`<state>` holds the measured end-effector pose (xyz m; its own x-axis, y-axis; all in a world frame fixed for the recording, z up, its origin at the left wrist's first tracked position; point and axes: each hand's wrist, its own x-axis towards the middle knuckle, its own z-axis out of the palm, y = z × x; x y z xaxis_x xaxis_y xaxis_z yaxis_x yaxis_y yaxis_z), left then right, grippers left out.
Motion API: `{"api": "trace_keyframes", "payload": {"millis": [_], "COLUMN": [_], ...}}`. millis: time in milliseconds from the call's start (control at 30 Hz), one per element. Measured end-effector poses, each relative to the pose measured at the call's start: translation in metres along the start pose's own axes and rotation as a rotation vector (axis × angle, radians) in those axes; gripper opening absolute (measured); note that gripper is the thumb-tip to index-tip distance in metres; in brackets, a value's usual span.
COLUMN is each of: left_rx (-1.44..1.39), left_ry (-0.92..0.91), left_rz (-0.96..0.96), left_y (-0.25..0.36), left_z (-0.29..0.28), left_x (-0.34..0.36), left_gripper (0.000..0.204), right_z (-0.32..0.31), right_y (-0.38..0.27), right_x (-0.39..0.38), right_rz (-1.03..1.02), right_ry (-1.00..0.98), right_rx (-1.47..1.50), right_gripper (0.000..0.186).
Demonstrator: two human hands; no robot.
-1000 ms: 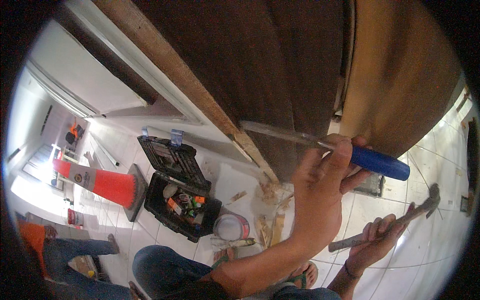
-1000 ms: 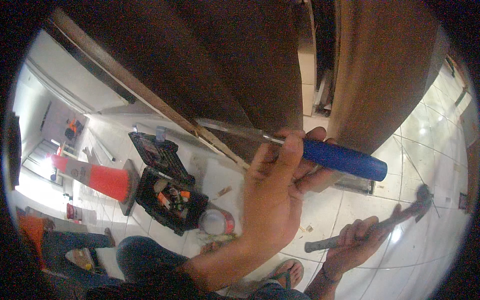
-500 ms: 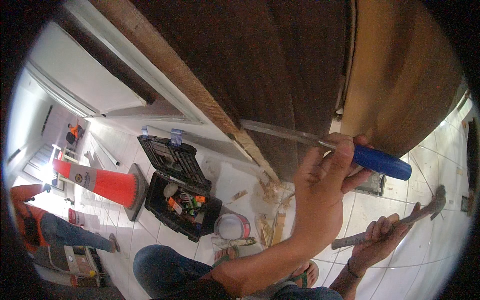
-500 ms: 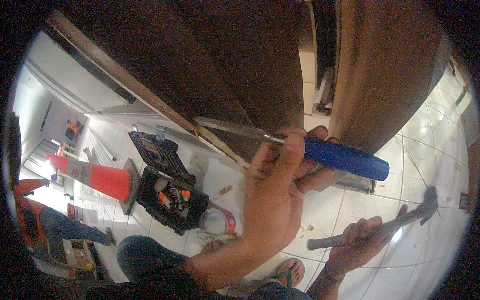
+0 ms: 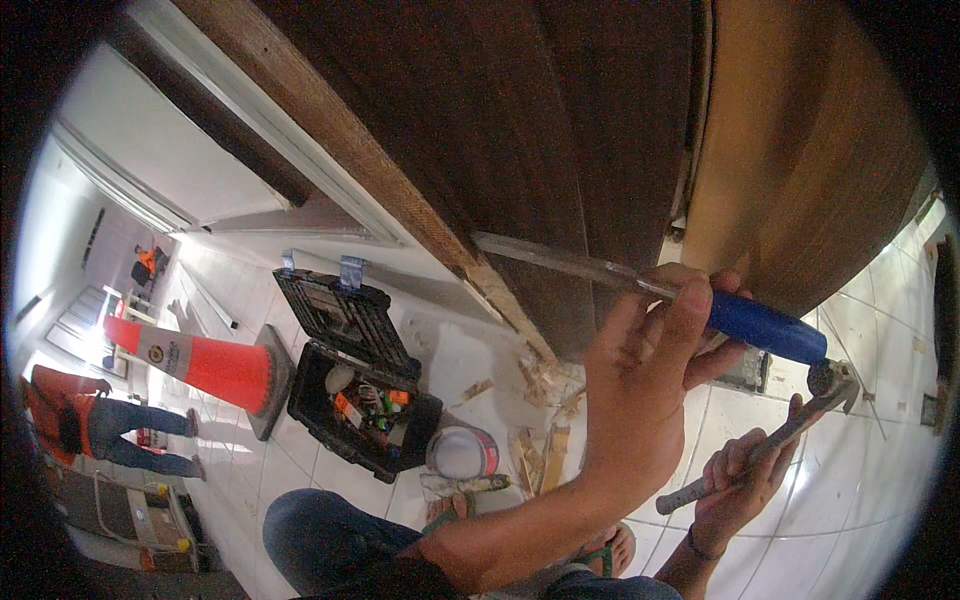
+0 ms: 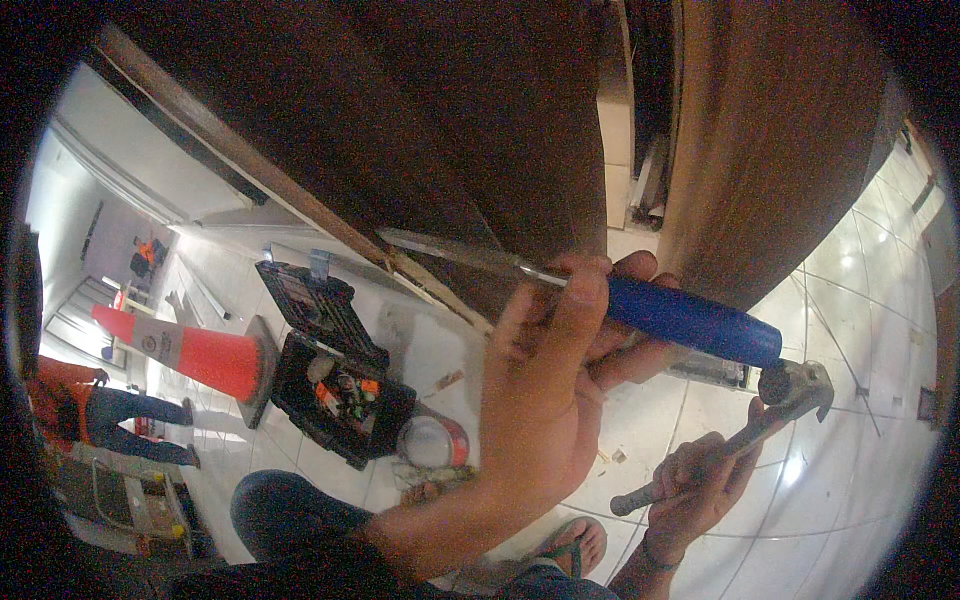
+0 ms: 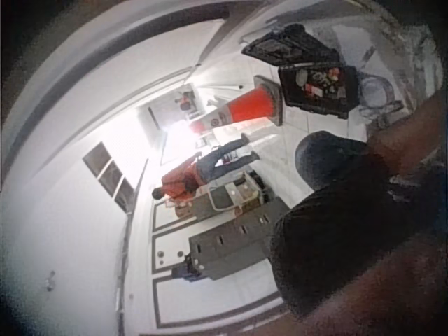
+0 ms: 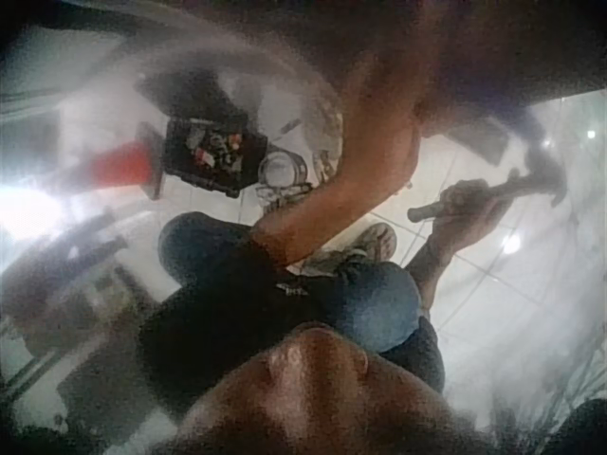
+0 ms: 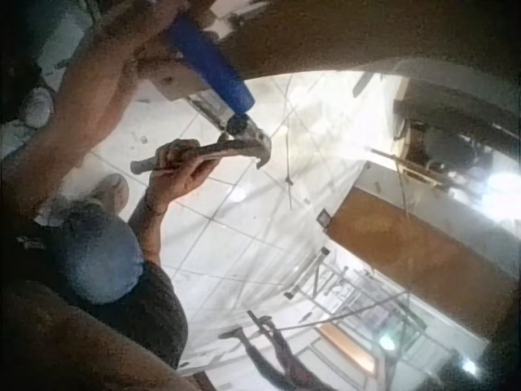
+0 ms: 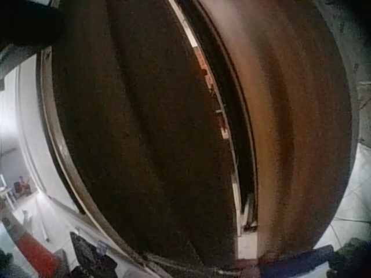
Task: The person uses a chisel and a hammer to remove wood from the bottom edge of a door frame, pulling away splinters by hand.
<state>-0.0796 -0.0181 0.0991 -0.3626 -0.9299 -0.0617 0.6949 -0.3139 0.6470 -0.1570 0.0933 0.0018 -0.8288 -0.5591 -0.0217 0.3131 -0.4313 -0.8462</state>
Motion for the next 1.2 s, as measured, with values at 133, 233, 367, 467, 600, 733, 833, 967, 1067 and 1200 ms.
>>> {"api": "trace_keyframes", "payload": {"millis": [133,233,367,467,600,733,833,967,1067,1200], "left_rx": [-0.003,-0.007,-0.021,-0.007,0.005,0.012,0.006,0.003,-0.002,-0.009], "left_ry": [-0.023,-0.047,-0.029,-0.022,-0.039,-0.030,-0.024,-0.046,-0.044,-0.032], "left_rz": [0.014,0.031,0.023,0.028,0.045,0.035,0.025,0.042,0.044,0.029], "left_y": [0.001,0.001,0.004,0.004,0.004,0.005,0.005,0.005,0.005,0.007], "left_z": [-0.002,-0.003,0.002,0.003,0.002,0.003,0.002,0.001,0.001,0.002], "left_x": [0.000,0.000,-0.001,-0.001,0.000,0.000,0.001,0.002,0.002,0.000], "left_gripper": [0.030,0.030,0.029,0.027,0.024,0.023,0.024,0.025,0.026,0.025], "right_z": [0.001,0.001,0.005,0.006,0.011,0.012,0.011,0.008,0.008,0.007], "right_y": [0.001,0.001,-0.002,-0.002,-0.004,-0.005,-0.003,-0.002,-0.001,-0.005], "right_x": [-0.002,-0.002,-0.004,-0.003,-0.003,-0.004,-0.003,-0.003,-0.002,0.003], "right_rz": [-0.003,0.004,-0.018,-0.018,0.000,0.001,-0.004,0.003,-0.005,-0.019], "right_ry": [-0.048,-0.050,-0.025,-0.038,-0.028,-0.025,-0.022,-0.056,-0.004,0.050], "right_rx": [-0.006,0.002,-0.042,-0.032,-0.021,-0.029,-0.023,-0.044,-0.049,0.049], "right_gripper": [0.054,0.053,0.052,0.052,0.054,0.055,0.054,0.052,0.053,0.051]}}
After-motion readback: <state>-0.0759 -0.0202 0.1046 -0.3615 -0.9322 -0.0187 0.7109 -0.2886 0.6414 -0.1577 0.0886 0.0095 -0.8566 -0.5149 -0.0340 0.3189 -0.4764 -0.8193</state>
